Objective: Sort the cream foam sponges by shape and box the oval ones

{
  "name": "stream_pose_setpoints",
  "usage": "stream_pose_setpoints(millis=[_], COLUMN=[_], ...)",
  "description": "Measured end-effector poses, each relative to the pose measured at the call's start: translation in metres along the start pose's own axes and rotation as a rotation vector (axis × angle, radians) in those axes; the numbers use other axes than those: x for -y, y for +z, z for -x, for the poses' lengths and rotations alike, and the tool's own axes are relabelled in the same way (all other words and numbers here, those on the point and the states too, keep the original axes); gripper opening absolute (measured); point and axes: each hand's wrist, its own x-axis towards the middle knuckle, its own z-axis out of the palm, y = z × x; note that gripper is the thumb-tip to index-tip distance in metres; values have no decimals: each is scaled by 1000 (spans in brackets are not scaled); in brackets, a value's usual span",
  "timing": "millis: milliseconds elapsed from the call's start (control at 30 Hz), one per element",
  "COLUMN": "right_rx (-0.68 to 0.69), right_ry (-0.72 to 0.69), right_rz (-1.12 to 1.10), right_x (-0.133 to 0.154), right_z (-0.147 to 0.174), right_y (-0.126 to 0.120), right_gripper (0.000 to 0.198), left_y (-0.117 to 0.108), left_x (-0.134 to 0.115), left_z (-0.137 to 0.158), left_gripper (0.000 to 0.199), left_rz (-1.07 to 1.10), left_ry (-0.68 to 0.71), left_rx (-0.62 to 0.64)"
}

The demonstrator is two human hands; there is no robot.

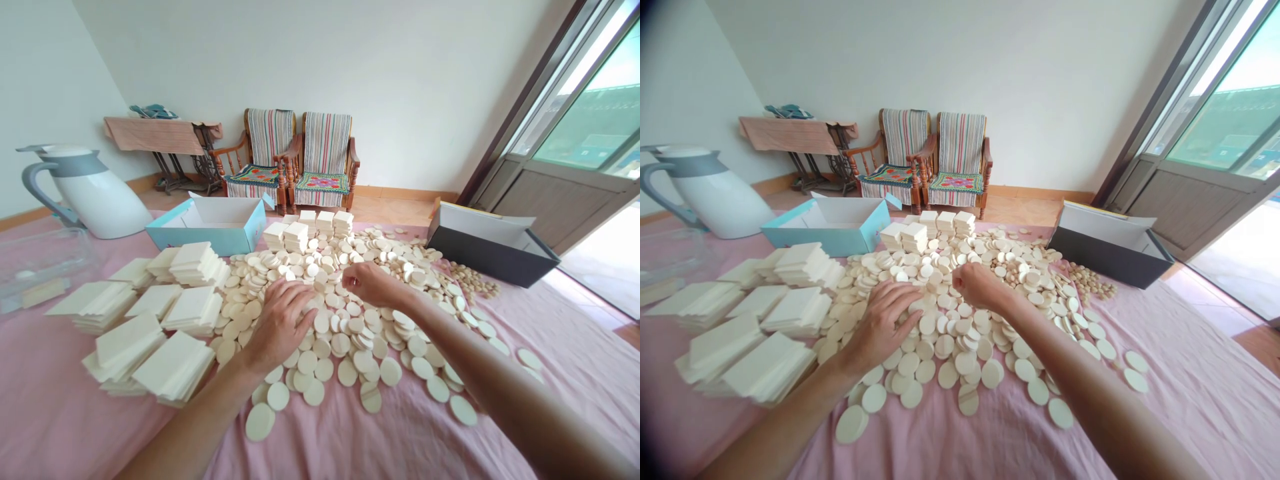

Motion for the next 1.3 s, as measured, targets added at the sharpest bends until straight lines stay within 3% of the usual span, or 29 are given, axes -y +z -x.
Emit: stream_pose_setpoints(millis=[167,300,467,600,767,967,1167,1300], right_rx=[74,92,26,94,99,-68,83,108], right_ry=[25,39,-16,-136,-146,-54,-56,-63], right_rz=[217,266,132,19,7,61,196,266], right_x=[-18,-18,-15,-11,-10,-16,-11,-9], right_z=[27,36,44,51,51,26,4,5], right_y=[22,26,8,7,16,16,30,36], right_gripper=[17,16,18,21,15,15,16,14], left_y=[1,1,5,16,28,30,30,31], left_x=[-12,-27,-38,-40,-40,-37,-37,-36], left_z=[-2,-8,-23,-34,-37,-33,-32,-30], left_gripper=[17,15,14,13,17,10,11,10], left_rz=[90,156,117,55,10,-5,6,23], left_ry=[25,61,88,90,81,32,10,-9], left_rx=[6,102,299,399,426,396,401,383])
